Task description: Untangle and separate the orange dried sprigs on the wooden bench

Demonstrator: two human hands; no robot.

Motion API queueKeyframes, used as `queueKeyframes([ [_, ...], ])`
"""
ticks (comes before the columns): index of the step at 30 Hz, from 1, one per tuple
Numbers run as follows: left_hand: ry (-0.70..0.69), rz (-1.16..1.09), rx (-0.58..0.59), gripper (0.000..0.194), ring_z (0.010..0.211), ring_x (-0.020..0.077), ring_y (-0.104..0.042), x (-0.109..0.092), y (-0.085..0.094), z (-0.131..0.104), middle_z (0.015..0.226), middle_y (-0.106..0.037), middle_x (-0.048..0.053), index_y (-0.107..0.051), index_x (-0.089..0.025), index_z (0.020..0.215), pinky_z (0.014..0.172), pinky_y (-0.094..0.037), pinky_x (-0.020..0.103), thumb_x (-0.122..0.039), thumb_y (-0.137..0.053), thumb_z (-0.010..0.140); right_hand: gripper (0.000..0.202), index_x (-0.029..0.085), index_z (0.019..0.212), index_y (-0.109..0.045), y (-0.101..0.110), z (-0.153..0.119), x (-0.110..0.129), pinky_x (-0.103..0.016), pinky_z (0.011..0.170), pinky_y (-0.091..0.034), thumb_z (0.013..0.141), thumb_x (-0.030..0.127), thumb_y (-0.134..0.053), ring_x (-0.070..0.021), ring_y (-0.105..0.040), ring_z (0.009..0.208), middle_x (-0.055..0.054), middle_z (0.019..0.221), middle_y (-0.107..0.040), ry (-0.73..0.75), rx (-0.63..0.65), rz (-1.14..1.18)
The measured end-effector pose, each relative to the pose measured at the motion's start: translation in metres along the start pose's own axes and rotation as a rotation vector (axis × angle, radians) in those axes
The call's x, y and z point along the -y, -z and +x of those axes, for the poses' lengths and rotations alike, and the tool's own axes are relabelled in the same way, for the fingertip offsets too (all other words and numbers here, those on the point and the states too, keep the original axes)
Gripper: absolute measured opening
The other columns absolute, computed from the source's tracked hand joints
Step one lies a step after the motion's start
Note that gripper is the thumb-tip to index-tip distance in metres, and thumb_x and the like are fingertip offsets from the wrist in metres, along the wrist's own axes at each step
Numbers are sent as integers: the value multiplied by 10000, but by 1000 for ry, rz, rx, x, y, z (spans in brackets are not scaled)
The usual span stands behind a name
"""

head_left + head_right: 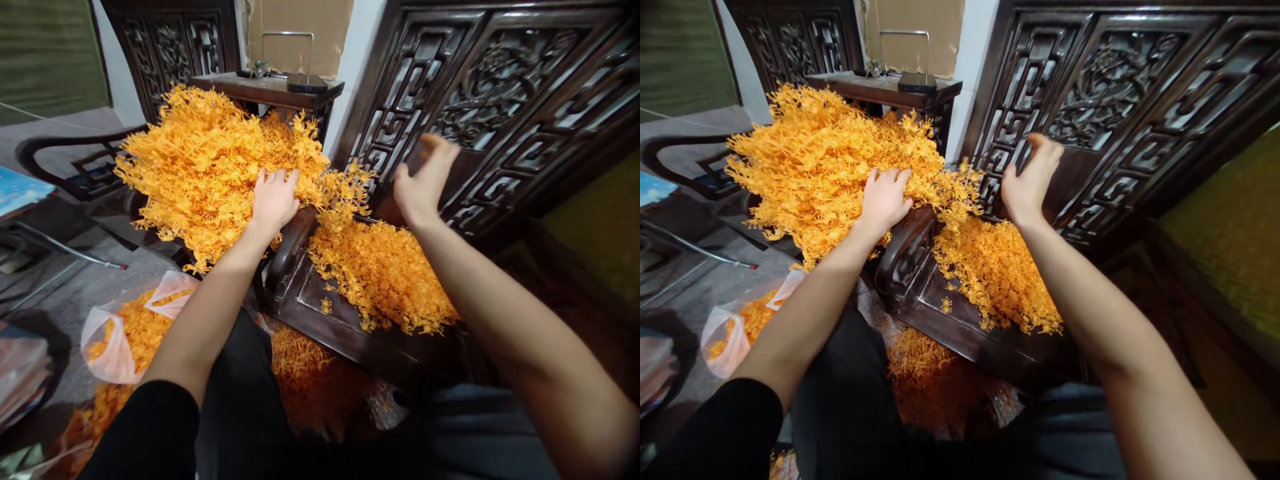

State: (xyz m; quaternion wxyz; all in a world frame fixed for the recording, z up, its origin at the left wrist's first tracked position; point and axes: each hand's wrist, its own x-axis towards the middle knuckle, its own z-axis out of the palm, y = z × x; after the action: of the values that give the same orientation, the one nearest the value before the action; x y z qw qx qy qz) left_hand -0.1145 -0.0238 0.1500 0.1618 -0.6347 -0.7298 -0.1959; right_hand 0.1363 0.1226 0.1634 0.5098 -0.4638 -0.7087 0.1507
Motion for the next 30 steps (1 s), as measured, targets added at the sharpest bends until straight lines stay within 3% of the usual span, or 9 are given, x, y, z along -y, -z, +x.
queueKeyframes([
  [2,7,-20,-4,627,1395,331,-533,-3,-2,0,1495,-597,151,-505,-173,1525,1309,-213,561,-269,-541,907,443,234,1324,-603,-7,-13,9,-587,1124,-427,912,395,-592,-376,-482,1368,-187,1385,-572,307,55,-87],
  [4,21,-34,-16,623,1400,332,-527,-6,-3,1,1483,-608,146,-513,-181,1521,1308,-206,572,-262,-538,904,582,183,1406,-562,-28,-25,17,-589,1155,-414,901,464,-625,-392,-504,1370,-196,1434,-566,458,303,-127],
  [7,42,-42,-24,643,1419,336,-507,-7,-3,1,1476,-619,135,-505,-207,1531,1305,-194,592,-263,-551,892,820,92,1460,-510,-65,-33,19,-554,1105,-478,788,491,-759,-403,-595,1277,-226,1396,-618,377,594,-142],
  [10,65,-51,-18,653,1440,335,-489,-7,-4,1,1481,-615,134,-493,-205,1539,1304,-190,599,-264,-547,890,511,131,1310,-645,-78,-28,10,-492,1012,-533,847,348,-651,-341,-683,1096,-155,1204,-731,317,600,-110],
  [12,89,-62,-24,657,1454,341,-477,-7,-4,1,1493,-605,140,-485,-199,1543,1303,-186,611,-256,-538,891,337,160,1129,-728,-70,-22,5,-459,957,-546,857,262,-557,-298,-697,987,-105,1066,-761,344,523,-54],
  [15,129,-92,-52,694,1498,359,-425,-6,-3,1,1530,-576,138,-441,-224,1574,1301,-161,644,-250,-537,887,273,168,979,-751,-48,-16,6,-428,890,-555,832,227,-529,-270,-694,909,-78,942,-765,325,459,3],
  [23,197,-78,-100,737,1546,341,-352,8,13,4,1624,-483,99,-343,-265,1622,1318,-132,614,-286,-522,907,220,180,1004,-736,-11,9,31,-454,996,-523,915,243,-545,-289,-670,1027,-119,1061,-753,296,330,-113],
  [26,175,-36,-87,719,1537,340,-368,8,8,5,1590,-514,137,-355,-216,1621,1312,-151,600,-273,-515,923,267,178,1056,-748,-8,9,33,-450,1034,-516,929,197,-514,-288,-670,1072,-129,1104,-747,379,464,-162],
  [30,47,10,38,705,1492,357,-430,-14,7,-4,1591,-506,164,-432,-197,1588,1305,-174,606,-271,-591,904,430,158,1231,-752,-2,-10,27,-505,1059,-525,821,207,-633,-335,-651,1221,-147,1294,-694,539,850,-408],
])
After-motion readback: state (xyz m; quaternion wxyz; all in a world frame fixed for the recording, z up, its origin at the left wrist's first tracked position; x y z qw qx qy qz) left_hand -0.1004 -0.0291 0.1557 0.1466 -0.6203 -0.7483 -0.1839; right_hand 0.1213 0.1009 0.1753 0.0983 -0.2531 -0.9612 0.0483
